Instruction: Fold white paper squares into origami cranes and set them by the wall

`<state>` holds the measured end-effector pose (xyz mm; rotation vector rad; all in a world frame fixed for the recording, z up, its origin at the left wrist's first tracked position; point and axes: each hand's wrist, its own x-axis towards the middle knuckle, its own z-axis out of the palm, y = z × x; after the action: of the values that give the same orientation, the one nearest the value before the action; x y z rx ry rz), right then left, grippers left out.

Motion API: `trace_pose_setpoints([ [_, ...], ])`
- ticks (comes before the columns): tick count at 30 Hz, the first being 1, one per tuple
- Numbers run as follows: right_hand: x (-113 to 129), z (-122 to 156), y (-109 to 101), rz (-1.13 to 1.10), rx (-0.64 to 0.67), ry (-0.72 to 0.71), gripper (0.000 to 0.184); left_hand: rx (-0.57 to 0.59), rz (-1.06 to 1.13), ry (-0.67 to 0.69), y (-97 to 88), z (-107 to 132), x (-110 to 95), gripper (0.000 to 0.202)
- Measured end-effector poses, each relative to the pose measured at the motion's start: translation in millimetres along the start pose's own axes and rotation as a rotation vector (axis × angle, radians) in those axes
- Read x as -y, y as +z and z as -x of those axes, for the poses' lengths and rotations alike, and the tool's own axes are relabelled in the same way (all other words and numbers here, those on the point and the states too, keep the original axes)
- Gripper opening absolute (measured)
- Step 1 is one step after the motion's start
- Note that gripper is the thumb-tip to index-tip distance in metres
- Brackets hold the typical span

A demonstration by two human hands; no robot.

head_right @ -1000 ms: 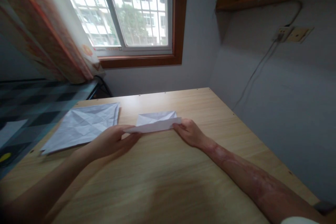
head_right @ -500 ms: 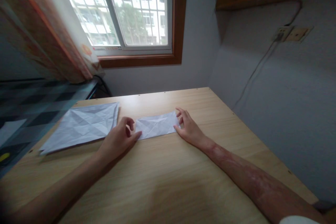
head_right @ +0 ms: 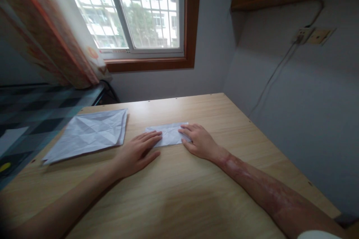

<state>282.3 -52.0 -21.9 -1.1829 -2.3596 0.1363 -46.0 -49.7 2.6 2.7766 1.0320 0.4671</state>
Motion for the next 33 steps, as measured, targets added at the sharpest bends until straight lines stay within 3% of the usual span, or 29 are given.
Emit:
trace_pose_setpoints([
  [4, 2.8, 1.6, -0.1, 0.024, 0.0, 0.008, 0.054, -0.05, -0.04, -0.086, 1.2, -1.2, 1.9, 0.057],
  [8, 2.8, 2.7, -0.8, 0.029, 0.026, 0.012, 0.06, -0.066, -0.017, -0.071, -2.8, -4.1, 8.3, 0.053],
  [12, -0.4, 1.5, -5.1, 0.077, 0.062, -0.034, 0.058, -0.071, -0.042, -0.039, -6.8, -4.1, 13.3, 0.047],
  [23, -1.3, -22.1, -13.5, 0.184, 0.039, -0.189, 0.049, -0.231, -0.208, 0.07, 0.3, 4.2, 15.9, 0.025],
  [29, -11.6, -19.4, -2.4, -0.047, -0.15, -0.204, 0.027, -0.388, 0.058, -0.16, -0.9, 5.2, 16.7, 0.02],
  [31, -15.1, -17.7, 1.7, -0.202, -0.221, -0.131, 0.015, -0.459, 0.204, -0.224, -2.3, 3.6, 16.5, 0.019],
  [33, -16.4, -17.2, 5.9, -0.412, -0.26, 0.015, 0.025, -0.508, 0.346, -0.28, -3.1, 1.1, 16.4, 0.021],
])
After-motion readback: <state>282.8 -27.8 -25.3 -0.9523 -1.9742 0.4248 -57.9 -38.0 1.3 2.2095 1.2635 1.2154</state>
